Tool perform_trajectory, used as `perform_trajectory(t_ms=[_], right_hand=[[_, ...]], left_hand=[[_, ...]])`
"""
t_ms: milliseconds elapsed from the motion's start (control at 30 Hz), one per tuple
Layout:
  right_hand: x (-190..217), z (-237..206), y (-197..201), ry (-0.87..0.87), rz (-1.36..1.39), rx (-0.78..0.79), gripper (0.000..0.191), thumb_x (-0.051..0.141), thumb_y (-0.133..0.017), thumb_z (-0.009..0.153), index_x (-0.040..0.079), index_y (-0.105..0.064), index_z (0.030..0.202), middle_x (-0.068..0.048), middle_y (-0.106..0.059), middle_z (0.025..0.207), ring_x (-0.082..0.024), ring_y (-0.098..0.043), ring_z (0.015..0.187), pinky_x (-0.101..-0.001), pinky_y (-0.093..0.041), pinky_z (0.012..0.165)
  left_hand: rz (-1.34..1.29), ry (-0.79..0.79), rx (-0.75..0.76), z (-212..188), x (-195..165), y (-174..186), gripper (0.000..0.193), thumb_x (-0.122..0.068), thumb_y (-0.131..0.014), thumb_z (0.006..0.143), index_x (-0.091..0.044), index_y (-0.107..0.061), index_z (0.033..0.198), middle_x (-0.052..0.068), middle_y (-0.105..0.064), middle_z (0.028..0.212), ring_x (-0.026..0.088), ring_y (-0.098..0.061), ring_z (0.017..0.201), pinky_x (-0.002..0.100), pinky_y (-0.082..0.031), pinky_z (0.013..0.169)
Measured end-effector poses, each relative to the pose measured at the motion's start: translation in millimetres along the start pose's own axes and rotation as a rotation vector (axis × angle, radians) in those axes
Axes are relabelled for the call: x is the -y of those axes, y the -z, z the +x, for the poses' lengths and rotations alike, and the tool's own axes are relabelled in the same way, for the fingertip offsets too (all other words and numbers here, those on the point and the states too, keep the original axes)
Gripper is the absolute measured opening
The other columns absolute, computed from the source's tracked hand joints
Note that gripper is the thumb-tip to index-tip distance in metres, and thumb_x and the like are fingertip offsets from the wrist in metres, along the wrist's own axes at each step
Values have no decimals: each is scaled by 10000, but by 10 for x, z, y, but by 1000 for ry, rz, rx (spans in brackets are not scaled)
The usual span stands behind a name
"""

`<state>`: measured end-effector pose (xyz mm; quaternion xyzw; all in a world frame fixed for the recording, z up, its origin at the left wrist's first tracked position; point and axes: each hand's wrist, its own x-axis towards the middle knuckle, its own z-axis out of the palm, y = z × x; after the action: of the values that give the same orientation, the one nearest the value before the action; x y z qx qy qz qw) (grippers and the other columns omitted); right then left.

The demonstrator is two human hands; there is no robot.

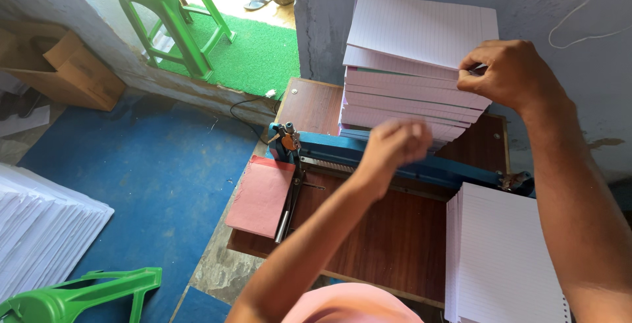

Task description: The person places lined paper sheets into a manual binding machine, aligns them, and secures them with a stapling mechanism. The person then stacks the finished notebooks on a pile to the right.

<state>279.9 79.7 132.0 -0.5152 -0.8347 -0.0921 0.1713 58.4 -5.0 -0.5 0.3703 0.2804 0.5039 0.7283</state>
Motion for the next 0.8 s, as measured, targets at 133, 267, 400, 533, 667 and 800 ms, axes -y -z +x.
perform_trajectory(t_ms=[133, 267, 400, 533, 667, 800], right_hand=[[39, -5, 26, -32, 45, -12, 110, 222, -795, 870, 126, -807, 923, -50, -781, 924, -199, -740, 792, -354, -620, 753], [85, -13, 54, -39, 69, -33, 75, 196, -778, 885, 129, -799, 912, -50, -777, 929, -195, -739, 798, -345, -619, 757], [117, -22, 53, -31, 80, -49, 56, 175, -781, 878, 120, -786, 891, -45, -777, 939, -193, -737, 809, -339, -613, 760], [127, -48, 0, 29, 9, -95, 89, 184, -801, 860, 108, -780, 903, -52, -774, 952, -213, -735, 834, -352, -608, 774], [83, -159, -71, 82, 124, -172, 178, 193, -793, 858, 83, -773, 996, -72, -762, 1015, -223, -733, 901, -358, -603, 832], [161, -319, -223, 72, 132, -443, 116, 164, -745, 1019, 57, -760, 975, -85, -756, 999, -203, -724, 936, -364, -596, 881]], left_hand=[[-29, -227, -107, 621, -509, 2, 285, -95, -587, 989, 133, -649, 1147, 226, -675, 1064, 303, -654, 975, 427, -603, 910], [-88, -54, -240, 938, -895, 59, 391, -190, -561, 974, 96, -594, 1238, 233, -665, 1160, 321, -676, 1145, 416, -562, 1055], [22, -11, -288, 1101, -1080, 51, 417, -197, -581, 979, 132, -549, 1234, 270, -621, 1172, 333, -669, 1144, 401, -566, 1049], [125, -28, -343, 1183, -1125, 33, 384, -172, -542, 990, 181, -595, 1129, 292, -662, 1096, 310, -731, 1001, 345, -654, 901], [213, -24, -402, 1188, -1118, -10, 317, -125, -498, 1002, 158, -621, 1075, 257, -690, 1035, 253, -750, 885, 302, -674, 800], [223, -38, -444, 1162, -1142, -58, 277, -76, -489, 995, 166, -616, 1042, 247, -682, 1015, 242, -749, 850, 299, -681, 768]])
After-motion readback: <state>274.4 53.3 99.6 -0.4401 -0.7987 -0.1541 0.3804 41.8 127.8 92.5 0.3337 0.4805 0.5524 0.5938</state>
